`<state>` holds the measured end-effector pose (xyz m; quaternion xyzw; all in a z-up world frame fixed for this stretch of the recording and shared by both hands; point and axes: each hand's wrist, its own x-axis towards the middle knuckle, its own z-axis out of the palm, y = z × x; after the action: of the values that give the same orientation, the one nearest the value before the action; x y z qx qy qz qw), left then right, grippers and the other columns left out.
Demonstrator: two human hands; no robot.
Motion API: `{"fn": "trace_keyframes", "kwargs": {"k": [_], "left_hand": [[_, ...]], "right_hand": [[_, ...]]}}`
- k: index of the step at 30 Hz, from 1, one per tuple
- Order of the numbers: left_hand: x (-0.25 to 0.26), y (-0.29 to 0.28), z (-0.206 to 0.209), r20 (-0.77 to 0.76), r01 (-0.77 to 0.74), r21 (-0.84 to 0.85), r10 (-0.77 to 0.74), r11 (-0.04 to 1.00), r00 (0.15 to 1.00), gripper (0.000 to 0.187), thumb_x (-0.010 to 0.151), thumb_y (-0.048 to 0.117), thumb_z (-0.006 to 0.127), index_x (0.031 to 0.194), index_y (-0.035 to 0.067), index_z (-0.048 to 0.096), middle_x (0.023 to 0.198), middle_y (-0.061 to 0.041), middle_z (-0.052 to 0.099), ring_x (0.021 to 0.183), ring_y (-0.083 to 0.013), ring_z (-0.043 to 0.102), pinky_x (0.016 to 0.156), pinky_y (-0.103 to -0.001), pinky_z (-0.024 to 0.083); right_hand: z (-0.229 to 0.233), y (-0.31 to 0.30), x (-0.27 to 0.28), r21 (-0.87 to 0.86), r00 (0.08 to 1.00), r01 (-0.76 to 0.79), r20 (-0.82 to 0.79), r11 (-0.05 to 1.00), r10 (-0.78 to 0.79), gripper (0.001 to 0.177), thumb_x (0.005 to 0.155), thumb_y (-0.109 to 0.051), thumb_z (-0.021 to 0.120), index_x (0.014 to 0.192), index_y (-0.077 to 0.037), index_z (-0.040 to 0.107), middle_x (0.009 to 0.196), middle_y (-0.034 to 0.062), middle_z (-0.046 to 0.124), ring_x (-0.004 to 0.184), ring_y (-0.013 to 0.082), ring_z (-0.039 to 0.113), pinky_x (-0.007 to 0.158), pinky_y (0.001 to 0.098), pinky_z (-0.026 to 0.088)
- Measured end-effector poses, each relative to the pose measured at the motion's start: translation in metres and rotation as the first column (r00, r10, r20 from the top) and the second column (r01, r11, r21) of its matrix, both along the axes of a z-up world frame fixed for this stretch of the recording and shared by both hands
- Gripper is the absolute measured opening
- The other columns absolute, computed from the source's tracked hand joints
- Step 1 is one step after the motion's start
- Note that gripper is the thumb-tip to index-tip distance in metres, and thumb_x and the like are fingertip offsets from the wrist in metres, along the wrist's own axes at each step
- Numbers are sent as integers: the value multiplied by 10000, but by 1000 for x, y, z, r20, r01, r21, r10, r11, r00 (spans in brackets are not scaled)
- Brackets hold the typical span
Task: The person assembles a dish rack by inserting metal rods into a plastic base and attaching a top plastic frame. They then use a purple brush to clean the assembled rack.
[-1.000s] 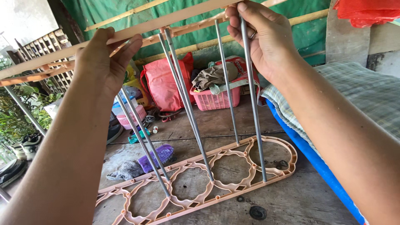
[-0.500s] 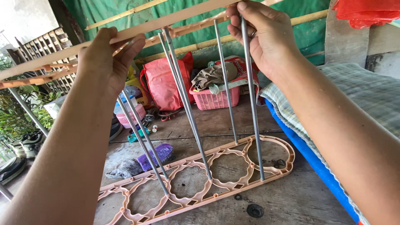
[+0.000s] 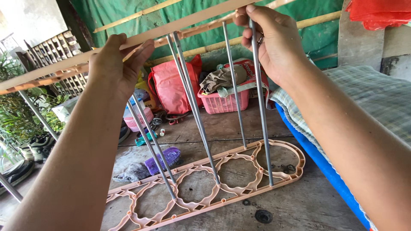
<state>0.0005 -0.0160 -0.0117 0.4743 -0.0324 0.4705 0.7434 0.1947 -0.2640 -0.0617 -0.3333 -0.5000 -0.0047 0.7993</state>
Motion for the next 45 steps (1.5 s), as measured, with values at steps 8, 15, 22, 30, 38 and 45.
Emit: {"fn": "trace_keyframes", "kwargs": {"k": [8,15,22,30,38,45], "left_hand": [[-5,-6,1,-55,-46,67,50,997,997,311,989,86,560,1215,-114,482,1169,-298,644,965,-400,817,747,-316,645],[-16,-7,-4,-208,-133,80,147,988,967,437,990,290,631,1231,-53,506,1089,-219,672,907,-339,806,734,-335,648],[-25,-12,-19,38,-739,641,953,208,301,416,1023,470,703,1120,73,629,1041,-113,749,813,-184,742,734,-346,574],[73,-94,7,800,-576,590,504,-566,325,315,1002,371,721,1260,192,704,1200,-55,693,1183,-264,554,986,-633,298],[83,-110,3,717,-586,692,497,-422,488,173,1029,210,652,1186,252,712,1043,7,689,1066,-247,612,896,-555,326],[83,-103,0,681,-583,725,513,-367,523,163,1052,201,635,1189,250,710,1011,25,681,1009,-230,598,887,-476,339]], "right_hand": [[-4,3,2,62,997,-30,69,998,26,164,1066,-204,643,1050,-69,736,978,33,708,733,88,572,667,242,472],[-4,5,7,82,996,-50,76,995,44,150,1073,-195,628,1067,-81,725,972,18,686,723,87,548,644,236,444],[-1,9,11,85,998,-57,24,995,55,145,1062,-202,646,1055,-82,727,968,19,692,722,76,533,634,226,444],[0,13,15,78,999,-39,7,996,39,163,1039,-214,666,1048,-63,727,960,33,705,717,86,553,633,232,461],[-4,12,20,112,996,-35,-72,993,43,174,1012,-171,672,1054,-28,762,949,51,734,738,93,617,676,235,528],[-3,11,24,105,999,-14,-48,994,19,204,1012,-185,661,1084,-20,758,963,52,748,748,81,626,690,223,533]]}}
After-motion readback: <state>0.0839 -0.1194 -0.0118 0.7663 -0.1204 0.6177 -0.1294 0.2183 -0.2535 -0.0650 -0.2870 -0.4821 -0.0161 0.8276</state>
